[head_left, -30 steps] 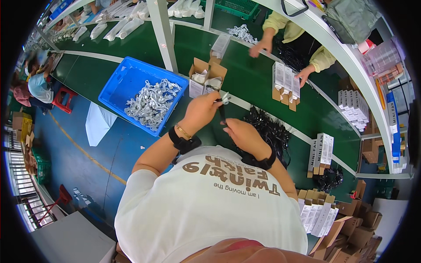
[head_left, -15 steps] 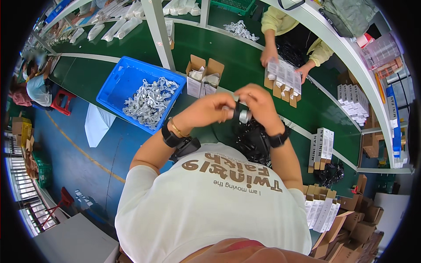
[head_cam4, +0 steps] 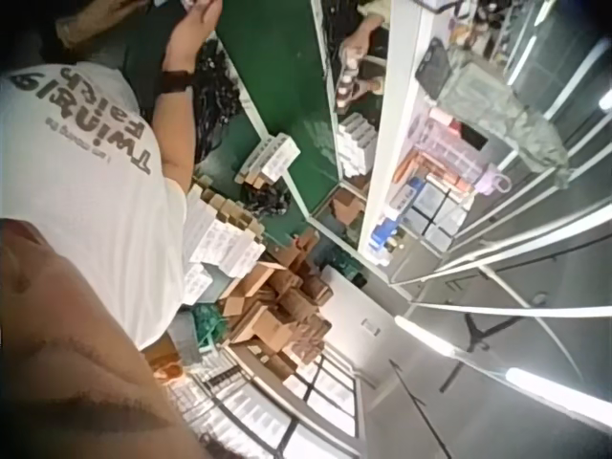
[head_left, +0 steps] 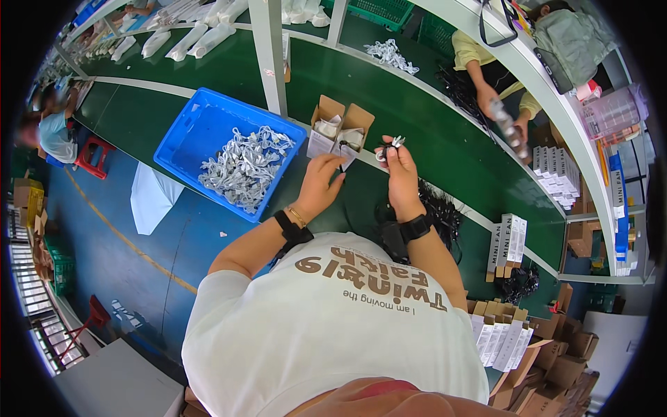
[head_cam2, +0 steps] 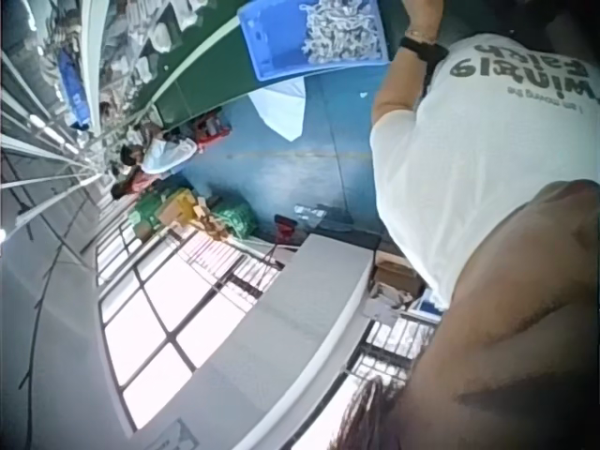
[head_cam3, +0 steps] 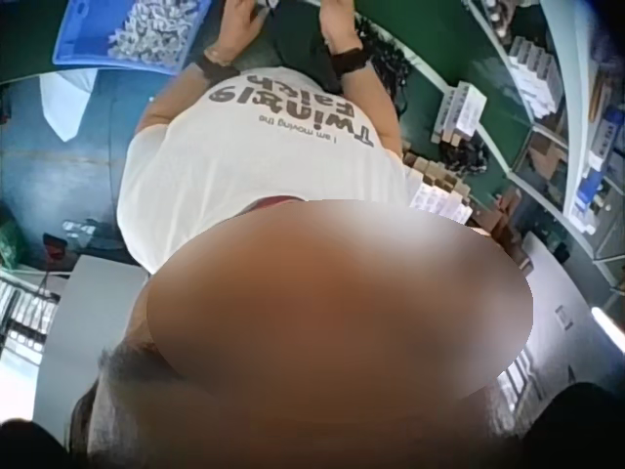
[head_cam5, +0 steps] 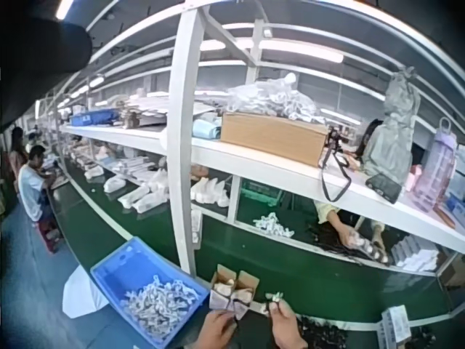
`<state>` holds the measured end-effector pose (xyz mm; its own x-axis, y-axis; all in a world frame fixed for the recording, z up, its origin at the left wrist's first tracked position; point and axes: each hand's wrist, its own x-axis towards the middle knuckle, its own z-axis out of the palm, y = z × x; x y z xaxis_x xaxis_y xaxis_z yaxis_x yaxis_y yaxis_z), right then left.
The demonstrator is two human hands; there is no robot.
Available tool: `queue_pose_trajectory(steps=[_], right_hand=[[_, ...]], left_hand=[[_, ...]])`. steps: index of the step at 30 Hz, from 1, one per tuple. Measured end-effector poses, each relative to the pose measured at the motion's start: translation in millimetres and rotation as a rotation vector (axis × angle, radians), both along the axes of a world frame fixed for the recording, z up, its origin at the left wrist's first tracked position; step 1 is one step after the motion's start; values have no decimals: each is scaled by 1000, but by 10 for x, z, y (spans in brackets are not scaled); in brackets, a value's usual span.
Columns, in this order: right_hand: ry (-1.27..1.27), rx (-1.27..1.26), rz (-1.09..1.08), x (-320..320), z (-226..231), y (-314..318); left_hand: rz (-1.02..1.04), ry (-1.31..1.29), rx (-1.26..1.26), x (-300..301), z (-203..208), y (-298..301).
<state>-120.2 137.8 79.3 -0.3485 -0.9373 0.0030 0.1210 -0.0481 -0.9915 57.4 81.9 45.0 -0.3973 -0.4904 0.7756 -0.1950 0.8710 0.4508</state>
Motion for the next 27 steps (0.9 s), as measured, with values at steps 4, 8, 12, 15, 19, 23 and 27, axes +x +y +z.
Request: queue_pose_trajectory(steps=[4, 8, 12, 15, 19, 23, 27], right_hand=[[315, 66, -44, -93, -159, -54], [385, 65, 3, -26, -153, -30], [424, 11, -28, -123, -80, -84], [464, -39, -44, -111, 13, -130], [705, -87, 12, 25, 197, -349], [1297, -7, 120, 141, 179, -526], [1696, 48, 218, 139, 0, -600]], left_hand=[[142, 7, 738, -135, -656, -152], [-66, 97, 1433, -329, -502, -307], [-529, 135, 1424, -224, -98, -213], [-836, 251, 1032, 102, 461, -99], [-1428, 894, 1096, 460, 685, -201], [-1269, 1264, 1468, 548, 474, -365], [-557, 144, 1519, 543, -126, -356]])
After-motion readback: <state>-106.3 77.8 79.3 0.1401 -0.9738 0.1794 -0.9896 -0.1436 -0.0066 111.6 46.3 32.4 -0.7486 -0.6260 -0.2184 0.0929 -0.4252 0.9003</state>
